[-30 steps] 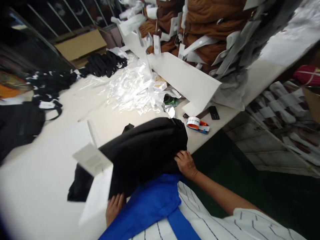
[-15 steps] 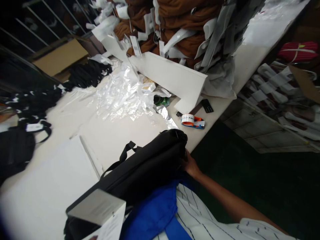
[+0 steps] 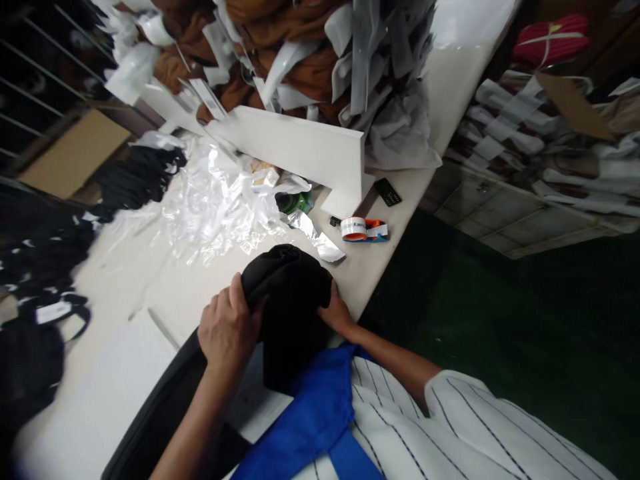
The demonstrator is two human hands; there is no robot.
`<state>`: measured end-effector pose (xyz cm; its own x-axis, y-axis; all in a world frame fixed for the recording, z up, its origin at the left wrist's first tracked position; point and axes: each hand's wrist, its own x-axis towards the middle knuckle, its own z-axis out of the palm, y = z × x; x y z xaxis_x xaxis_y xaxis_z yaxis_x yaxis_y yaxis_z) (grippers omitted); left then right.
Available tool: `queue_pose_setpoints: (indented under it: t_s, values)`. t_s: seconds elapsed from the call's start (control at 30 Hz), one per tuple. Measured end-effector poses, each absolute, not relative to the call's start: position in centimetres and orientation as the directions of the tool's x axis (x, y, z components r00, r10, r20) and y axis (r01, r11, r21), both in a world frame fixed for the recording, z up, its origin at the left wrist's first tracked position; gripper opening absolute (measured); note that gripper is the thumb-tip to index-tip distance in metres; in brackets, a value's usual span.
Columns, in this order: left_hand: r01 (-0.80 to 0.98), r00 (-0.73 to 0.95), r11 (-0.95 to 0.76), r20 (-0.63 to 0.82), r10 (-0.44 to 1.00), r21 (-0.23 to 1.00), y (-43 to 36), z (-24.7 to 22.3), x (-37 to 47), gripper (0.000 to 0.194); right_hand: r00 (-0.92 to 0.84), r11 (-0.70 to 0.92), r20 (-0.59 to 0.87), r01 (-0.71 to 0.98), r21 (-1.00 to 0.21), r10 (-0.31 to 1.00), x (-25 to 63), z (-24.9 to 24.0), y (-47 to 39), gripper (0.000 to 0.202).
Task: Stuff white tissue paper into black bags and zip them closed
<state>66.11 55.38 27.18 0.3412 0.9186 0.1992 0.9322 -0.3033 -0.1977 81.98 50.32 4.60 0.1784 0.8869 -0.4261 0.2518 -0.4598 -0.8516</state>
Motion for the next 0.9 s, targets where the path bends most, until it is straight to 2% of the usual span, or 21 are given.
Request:
queue_pose_setpoints:
  t_s: [0.07, 0.17, 0.23, 0.3, 0.5, 0.6, 0.7, 0.77, 0.83, 0.9]
  values:
    - [0.962, 0.248, -0.227, 0.138, 0.959, -0.152, 57.9, 28.1, 64.4, 0.054, 0.198, -0.514, -0.476, 0.278, -0.811, 0.857, 81.3, 4.9, 50.0, 0.108]
    - [0.985, 0.162, -0.160, -0.025, 0.987, 0.060, 61.0, 30.2, 61.8, 0.041, 0.128, -0.493, -0.479, 0.325, -0.807, 0.868, 80.8, 5.3, 48.8, 0.106]
    - [0.970, 0.149, -0.123, -0.115, 0.982, 0.208, 62.0, 31.2, 61.0, 0.040, 0.069, -0.453, -0.460, 0.354, -0.818, 0.885, 80.5, 5.7, 48.0, 0.103]
    - [0.957, 0.155, -0.106, -0.169, 0.973, 0.271, 61.9, 31.6, 61.1, 0.040, 0.012, -0.414, -0.438, 0.353, -0.839, 0.899, 80.3, 6.1, 47.6, 0.101]
    - [0.947, 0.239, -0.198, -0.142, 0.961, 0.254, 57.7, 30.4, 63.1, 0.036, -0.127, -0.419, -0.435, 0.133, -0.898, 0.892, 79.8, 5.9, 47.6, 0.106]
    - [0.930, 0.299, -0.265, -0.102, 0.949, 0.254, 55.6, 30.0, 62.4, 0.034, -0.177, -0.350, -0.355, 0.062, -0.935, 0.918, 79.8, 4.9, 47.5, 0.110]
    - [0.872, 0.429, -0.416, 0.009, 0.903, 0.258, 53.6, 29.9, 61.0, 0.031, -0.233, -0.271, -0.271, 0.031, -0.962, 0.934, 81.5, 3.9, 46.8, 0.108]
    - [0.803, 0.543, -0.545, 0.081, 0.836, 0.239, 52.2, 29.9, 60.6, 0.034, -0.323, -0.281, -0.274, 0.027, -0.959, 0.906, 83.9, 3.4, 46.5, 0.099]
    - [0.748, 0.622, -0.631, 0.118, 0.774, 0.203, 51.0, 29.7, 60.9, 0.043, -0.359, -0.285, -0.297, 0.089, -0.955, 0.885, 87.1, 3.1, 46.8, 0.077]
    - [0.730, 0.652, -0.663, 0.124, 0.748, 0.166, 50.3, 29.4, 61.9, 0.048, -0.260, -0.243, -0.295, 0.217, -0.946, 0.919, 90.2, 3.3, 48.5, 0.050]
